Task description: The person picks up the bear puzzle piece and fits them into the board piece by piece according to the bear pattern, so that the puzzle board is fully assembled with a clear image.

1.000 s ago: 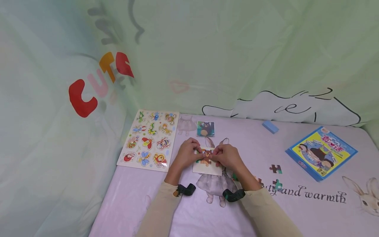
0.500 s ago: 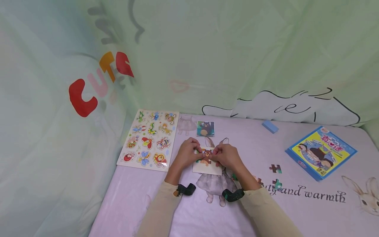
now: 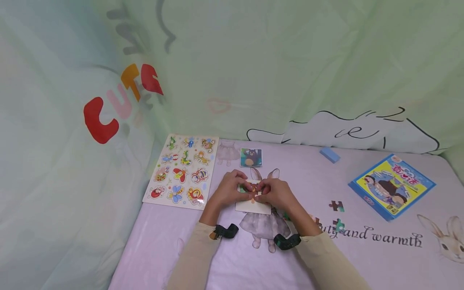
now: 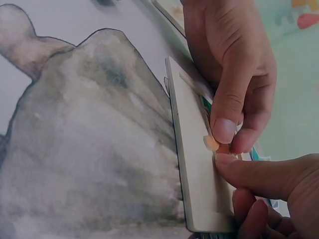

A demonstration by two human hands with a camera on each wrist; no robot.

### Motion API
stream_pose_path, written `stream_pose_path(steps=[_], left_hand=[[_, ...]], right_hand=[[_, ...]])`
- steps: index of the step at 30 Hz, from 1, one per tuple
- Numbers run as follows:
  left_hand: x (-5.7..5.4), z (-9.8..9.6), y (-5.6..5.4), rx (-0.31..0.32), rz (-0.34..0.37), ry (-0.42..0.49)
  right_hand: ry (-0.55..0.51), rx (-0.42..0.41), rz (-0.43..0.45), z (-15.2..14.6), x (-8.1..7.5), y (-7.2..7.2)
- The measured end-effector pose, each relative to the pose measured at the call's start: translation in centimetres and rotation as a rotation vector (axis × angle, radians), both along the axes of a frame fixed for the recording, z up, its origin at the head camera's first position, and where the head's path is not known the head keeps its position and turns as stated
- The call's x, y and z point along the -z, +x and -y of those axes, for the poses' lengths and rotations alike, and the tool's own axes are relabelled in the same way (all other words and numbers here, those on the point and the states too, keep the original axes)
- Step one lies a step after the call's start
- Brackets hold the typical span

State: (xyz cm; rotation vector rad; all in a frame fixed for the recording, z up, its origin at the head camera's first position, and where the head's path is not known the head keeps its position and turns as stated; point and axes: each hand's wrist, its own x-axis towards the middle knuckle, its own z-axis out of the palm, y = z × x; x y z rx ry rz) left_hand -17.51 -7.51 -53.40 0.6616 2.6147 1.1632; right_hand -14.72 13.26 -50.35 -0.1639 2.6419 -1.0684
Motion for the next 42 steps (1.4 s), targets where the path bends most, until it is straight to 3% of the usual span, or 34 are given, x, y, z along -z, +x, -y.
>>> stream_pose_path(steps=[7, 14, 22, 28, 35, 42], left_hand=[[0.1, -0.1, 0.1, -0.025, 0.022, -0.001], [0.1, -0.1, 0.0, -0.003, -0.002, -0.005], [0.1, 0.0, 0.0, -0.004, 0.021, -0.003], [0.0, 0.1, -0.1, 0.002, 0.006, -0.017], [0.1, 0.0, -0.1, 0.010, -0.006, -0.015], [0.1, 0.0, -0.1, 0.014, 0.018, -0.002]], right_hand=[[0.012, -0.003, -0.007, 0.1, 0.0, 0.0], [0.015, 0.010, -0.010, 0.3, -0.1, 0.0], [0.044, 0.027, -0.028, 0.5, 0.0, 0.3], [0.053, 0.004, -0.062, 0.5, -0.1, 0.7], [0.012, -0.013, -0.005, -1.0, -0.8, 1.2], [0.050, 0.069, 0.010, -3.7, -1.4, 2.2]])
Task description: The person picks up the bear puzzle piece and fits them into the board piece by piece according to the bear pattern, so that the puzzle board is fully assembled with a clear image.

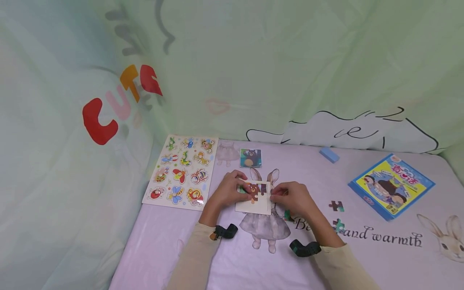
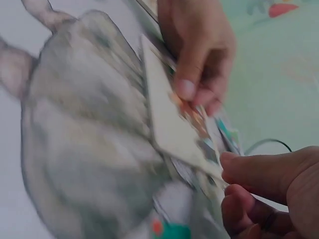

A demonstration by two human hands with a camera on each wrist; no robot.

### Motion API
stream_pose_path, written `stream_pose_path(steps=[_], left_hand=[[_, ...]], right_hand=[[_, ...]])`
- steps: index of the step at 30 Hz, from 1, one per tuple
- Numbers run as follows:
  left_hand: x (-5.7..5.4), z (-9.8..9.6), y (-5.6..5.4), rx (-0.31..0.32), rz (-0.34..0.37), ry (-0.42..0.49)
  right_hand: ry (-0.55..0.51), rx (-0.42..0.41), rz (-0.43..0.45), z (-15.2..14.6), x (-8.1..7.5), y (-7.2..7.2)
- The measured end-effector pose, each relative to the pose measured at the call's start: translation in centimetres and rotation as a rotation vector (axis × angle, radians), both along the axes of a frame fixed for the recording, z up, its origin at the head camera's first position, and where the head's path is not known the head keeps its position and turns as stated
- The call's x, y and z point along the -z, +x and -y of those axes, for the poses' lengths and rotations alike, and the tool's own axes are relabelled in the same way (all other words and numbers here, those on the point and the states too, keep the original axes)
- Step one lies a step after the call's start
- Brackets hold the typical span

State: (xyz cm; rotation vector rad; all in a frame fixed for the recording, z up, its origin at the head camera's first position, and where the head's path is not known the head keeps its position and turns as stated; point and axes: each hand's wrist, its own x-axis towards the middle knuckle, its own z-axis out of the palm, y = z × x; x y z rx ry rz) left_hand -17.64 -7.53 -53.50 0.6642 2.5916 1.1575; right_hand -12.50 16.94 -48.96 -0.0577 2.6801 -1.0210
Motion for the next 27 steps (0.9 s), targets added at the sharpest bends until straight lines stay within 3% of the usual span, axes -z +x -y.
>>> stream_pose_path(steps=[13, 27], left_hand=[[-0.5, 0.0, 0.3, -0.005, -0.012, -0.001], [-0.5, 0.0, 0.3, -0.003, -0.018, -0.003]], right_hand=[[0.149, 0.072, -0.025, -6.8, -1.5, 1.6], [0.212, 0.135, 0.046, -12.5, -1.0, 2.9]])
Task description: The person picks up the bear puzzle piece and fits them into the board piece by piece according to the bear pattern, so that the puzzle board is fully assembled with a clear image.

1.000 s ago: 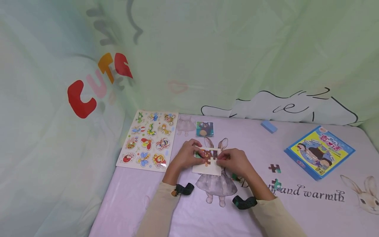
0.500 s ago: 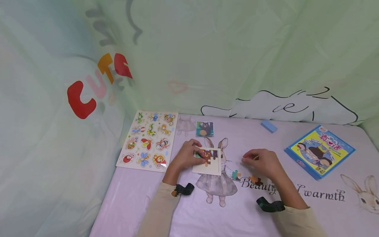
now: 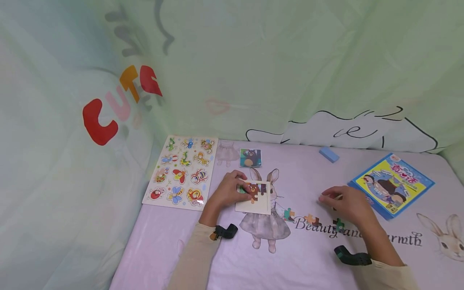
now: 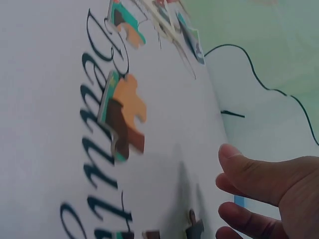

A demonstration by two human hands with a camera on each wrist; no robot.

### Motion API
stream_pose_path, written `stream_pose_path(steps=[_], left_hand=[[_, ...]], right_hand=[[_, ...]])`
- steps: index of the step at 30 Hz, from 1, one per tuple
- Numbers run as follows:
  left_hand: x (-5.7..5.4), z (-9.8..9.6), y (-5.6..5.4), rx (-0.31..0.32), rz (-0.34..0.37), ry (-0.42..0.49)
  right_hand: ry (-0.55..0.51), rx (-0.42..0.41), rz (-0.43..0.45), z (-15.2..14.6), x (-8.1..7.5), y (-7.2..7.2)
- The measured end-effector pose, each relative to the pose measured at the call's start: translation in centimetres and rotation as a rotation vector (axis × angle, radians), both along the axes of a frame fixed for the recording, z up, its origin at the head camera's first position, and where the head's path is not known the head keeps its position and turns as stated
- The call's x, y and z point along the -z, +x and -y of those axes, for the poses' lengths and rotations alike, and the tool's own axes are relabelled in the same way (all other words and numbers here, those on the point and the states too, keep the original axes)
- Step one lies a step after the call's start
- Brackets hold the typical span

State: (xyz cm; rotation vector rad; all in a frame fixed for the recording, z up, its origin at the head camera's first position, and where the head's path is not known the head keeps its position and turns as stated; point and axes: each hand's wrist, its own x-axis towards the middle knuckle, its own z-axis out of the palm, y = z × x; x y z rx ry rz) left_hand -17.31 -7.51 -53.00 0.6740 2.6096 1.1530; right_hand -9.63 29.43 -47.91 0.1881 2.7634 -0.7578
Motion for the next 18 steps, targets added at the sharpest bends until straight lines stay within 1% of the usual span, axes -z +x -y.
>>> stream_pose_path(steps=[9, 14, 18], left_hand=[[0.1, 0.0, -0.1, -0.001, 0.006, -0.003], [0.1, 0.0, -0.1, -0.005, 0.009, -0.001], [0.1, 0.0, 0.0, -0.007, 0.011, 0.001]], right_hand=[[0.028, 0.028, 0.003, -2.0, 0.0, 0.8], [0.022, 0.050, 0.039, -2.5, 0.5, 1.0], [0.013, 0.049, 0.055, -2.6, 0.7, 1.0]])
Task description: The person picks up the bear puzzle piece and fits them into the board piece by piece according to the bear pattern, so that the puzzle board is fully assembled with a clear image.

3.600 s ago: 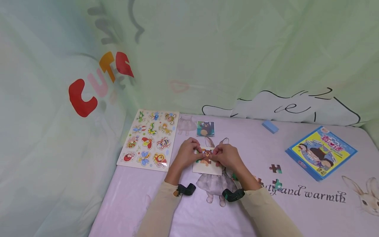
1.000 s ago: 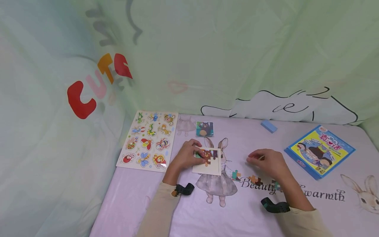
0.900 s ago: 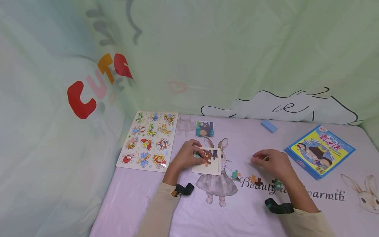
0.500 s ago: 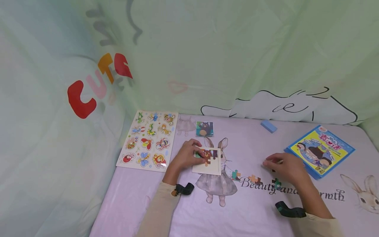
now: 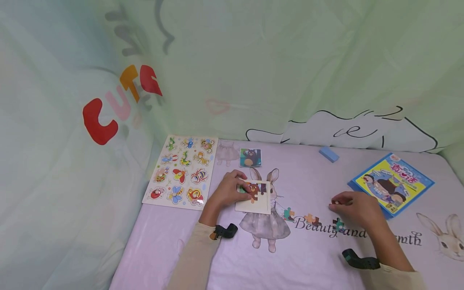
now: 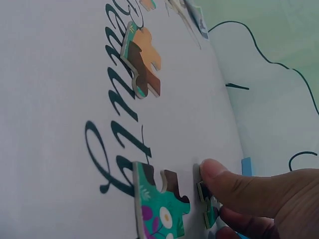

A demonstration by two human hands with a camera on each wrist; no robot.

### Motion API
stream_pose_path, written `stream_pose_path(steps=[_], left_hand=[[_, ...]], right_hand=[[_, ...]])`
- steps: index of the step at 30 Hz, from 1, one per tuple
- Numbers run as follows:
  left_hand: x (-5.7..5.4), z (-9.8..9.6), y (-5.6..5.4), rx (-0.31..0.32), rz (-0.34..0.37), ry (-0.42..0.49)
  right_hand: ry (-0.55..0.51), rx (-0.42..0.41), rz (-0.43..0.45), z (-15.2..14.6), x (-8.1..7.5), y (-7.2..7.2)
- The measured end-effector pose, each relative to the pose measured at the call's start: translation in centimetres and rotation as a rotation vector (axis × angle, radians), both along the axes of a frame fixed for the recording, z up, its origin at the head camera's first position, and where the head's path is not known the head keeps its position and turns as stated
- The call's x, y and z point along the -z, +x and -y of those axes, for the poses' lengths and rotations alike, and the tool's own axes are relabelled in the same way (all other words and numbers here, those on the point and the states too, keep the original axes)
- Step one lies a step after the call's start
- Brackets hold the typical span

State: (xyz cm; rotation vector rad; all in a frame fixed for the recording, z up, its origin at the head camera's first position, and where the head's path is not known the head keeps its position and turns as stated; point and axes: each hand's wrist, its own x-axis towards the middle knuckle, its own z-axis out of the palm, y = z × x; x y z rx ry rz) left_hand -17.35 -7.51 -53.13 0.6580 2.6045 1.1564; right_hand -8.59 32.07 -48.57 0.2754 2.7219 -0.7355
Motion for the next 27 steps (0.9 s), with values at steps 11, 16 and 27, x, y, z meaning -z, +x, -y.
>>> stream_pose_path(steps=[11, 16, 27], left_hand=[[0.03, -0.03, 0.04, -0.003, -0.005, -0.026], [0.10, 0.01, -0.03, 0.002, -0.012, -0.022], [0.05, 0.16, -0.01, 0.019, -0.025, -0.011]], right_hand=[[-0.016, 0.008, -0.030, -0.23, 0.73, 0.00], [-0.028, 0.013, -0.028, -0.39, 0.86, 0.04], [-0.016, 0.020, -0.032, -0.30, 0.49, 0.14]])
